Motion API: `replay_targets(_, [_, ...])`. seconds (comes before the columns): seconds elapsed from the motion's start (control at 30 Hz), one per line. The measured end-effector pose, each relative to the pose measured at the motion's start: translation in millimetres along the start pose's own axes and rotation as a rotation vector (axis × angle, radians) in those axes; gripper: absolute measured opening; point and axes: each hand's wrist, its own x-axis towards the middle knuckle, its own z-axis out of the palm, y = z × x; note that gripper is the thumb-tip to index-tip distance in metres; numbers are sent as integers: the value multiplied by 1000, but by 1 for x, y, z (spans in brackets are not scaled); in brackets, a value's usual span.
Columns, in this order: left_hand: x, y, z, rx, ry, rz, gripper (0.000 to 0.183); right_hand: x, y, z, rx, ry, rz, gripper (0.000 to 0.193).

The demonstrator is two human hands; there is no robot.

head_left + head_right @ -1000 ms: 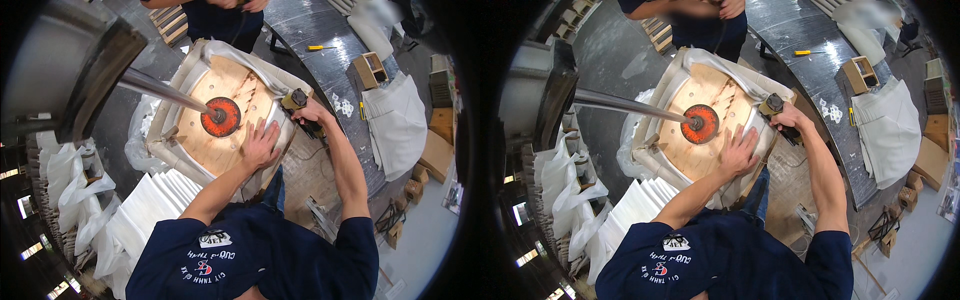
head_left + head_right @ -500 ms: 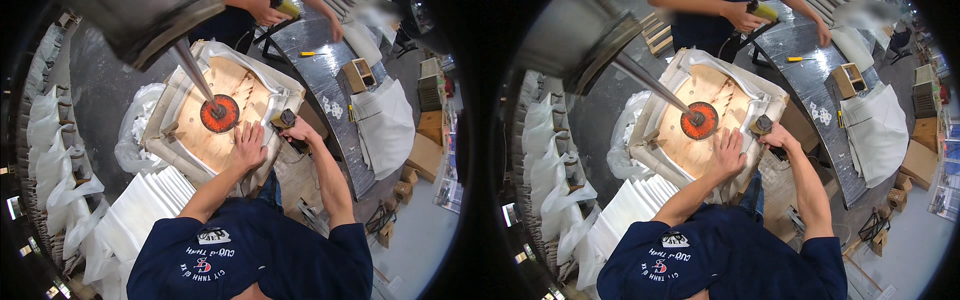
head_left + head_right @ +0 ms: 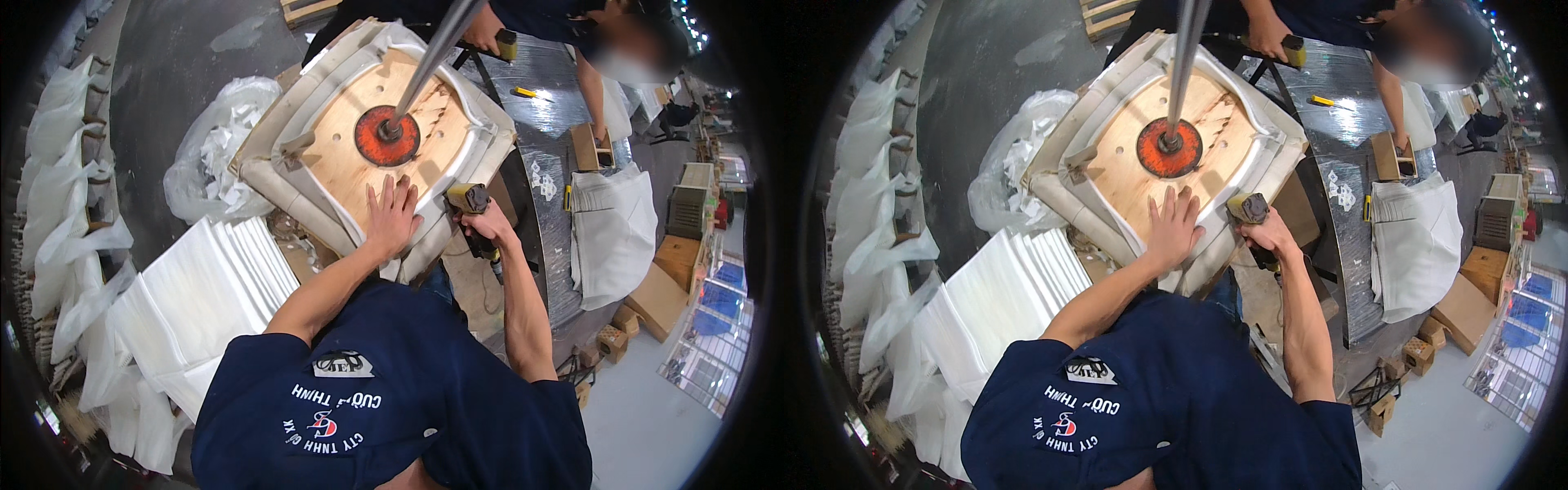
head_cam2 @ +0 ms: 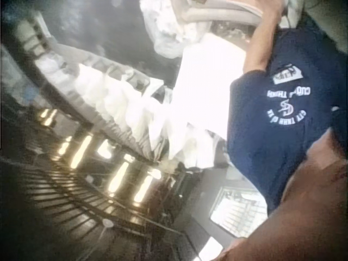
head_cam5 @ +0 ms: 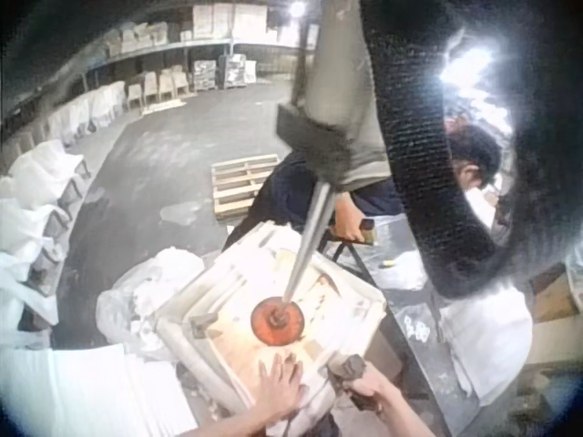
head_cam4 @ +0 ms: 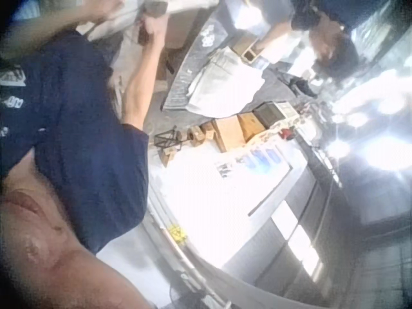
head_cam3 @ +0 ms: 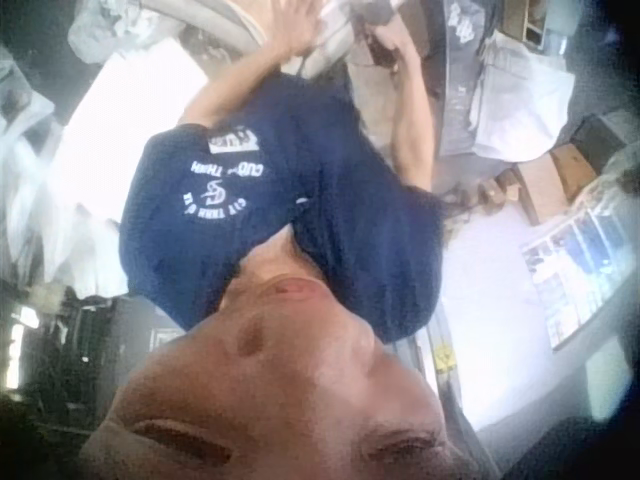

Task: The person uses a pneumatic staple gun to attach white fabric to a wooden cushion frame. They repeatedly staple the fabric edges, flip the frame, and cover it with a new fabric piece before continuing to staple.

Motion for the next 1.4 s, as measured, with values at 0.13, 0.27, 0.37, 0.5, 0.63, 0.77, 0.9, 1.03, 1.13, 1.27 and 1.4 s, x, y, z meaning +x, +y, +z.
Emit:
replay_targets(0.13, [-11, -6, -2, -49, -23, -29, 68, -10, -8, 19, -29, 41, 59, 21])
replay_targets(0.27, [-25, -9, -11, -44, -99, -60, 73, -14, 3, 30, -41, -26, 92, 28])
replay_targets(0.37, [-33, -9, -19, -47, -135, -70, 68, -34, -10, 47, -28, -45, 48, 23])
replay_targets(0.5, [-48, -14, -38, -101, -218, -17, 49, -34, -11, 53, -130, -82, 85, 24])
replay_targets(0.63, [-71, -31, -43, -214, -226, 212, 39, -38, 2, 53, -145, -137, 37, 30])
replay_targets(0.77, [-86, -30, -37, -324, -87, 344, 53, -42, -7, 43, -301, -193, 21, 37])
replay_targets(0.9, [-81, 5, -47, -249, -229, 197, 77, -38, 26, 33, -373, -157, -323, 59])
replay_targets(1.03, [-58, 51, -31, -16, -188, 41, 66, -30, 15, 20, -451, -276, -290, 65])
replay_targets(1.13, [-58, 70, -21, -49, -218, -53, 52, -32, 20, 3, -416, -323, -334, 65])
replay_targets(1.27, [-81, 86, 7, -158, 60, 49, 40, -37, 38, -24, -284, -326, -335, 64])
replay_targets(1.4, [-73, 108, 12, -147, 28, -250, 42, -20, 28, -44, -280, -383, -279, 64])
